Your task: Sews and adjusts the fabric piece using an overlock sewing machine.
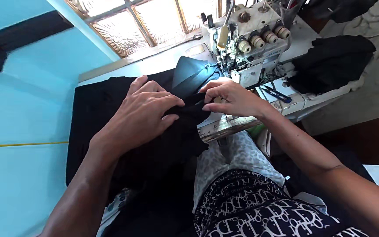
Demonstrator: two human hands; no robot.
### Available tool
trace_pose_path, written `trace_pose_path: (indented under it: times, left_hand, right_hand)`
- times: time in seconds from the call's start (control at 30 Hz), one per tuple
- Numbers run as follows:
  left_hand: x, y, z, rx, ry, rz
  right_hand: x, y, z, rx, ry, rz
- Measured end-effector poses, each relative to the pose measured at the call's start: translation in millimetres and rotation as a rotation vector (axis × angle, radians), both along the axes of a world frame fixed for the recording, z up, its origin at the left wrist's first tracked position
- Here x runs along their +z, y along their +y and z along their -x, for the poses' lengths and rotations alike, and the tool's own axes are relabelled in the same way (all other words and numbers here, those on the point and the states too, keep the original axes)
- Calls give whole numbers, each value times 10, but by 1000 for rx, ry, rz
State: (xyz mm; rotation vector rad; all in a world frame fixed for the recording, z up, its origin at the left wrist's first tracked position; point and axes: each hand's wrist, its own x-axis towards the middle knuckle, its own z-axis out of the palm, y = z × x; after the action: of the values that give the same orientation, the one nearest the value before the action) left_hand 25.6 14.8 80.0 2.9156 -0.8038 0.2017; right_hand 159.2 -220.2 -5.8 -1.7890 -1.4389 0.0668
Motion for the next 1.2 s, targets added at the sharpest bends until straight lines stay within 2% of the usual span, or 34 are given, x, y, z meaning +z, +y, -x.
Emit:
trace_pose_path:
  times: [0.13,0.23,0.53,0.77,1.03,1.2]
  left_hand:
    - [-44,28,-31,0,15,-5]
    - [-104,48,-63,-1,31,-11]
    - [-175,13,-80,-15,59,-5]
    - [-167,204,-203,-61,38,53]
    - [-163,257,-408,72,139,279]
    - [-152,136,-457,150,115,312]
  right_hand:
    - [-31,52,-8,-107,-196,-66]
    - [20,78,32,-158,-220,-126]
    - [-74,195,-36,-143,-135,-41]
    - [-61,-112,45,-111,-78,7]
    - [-322,-393,69,-189,46,-19]
    - [-346,-440,85,-229,113,-63]
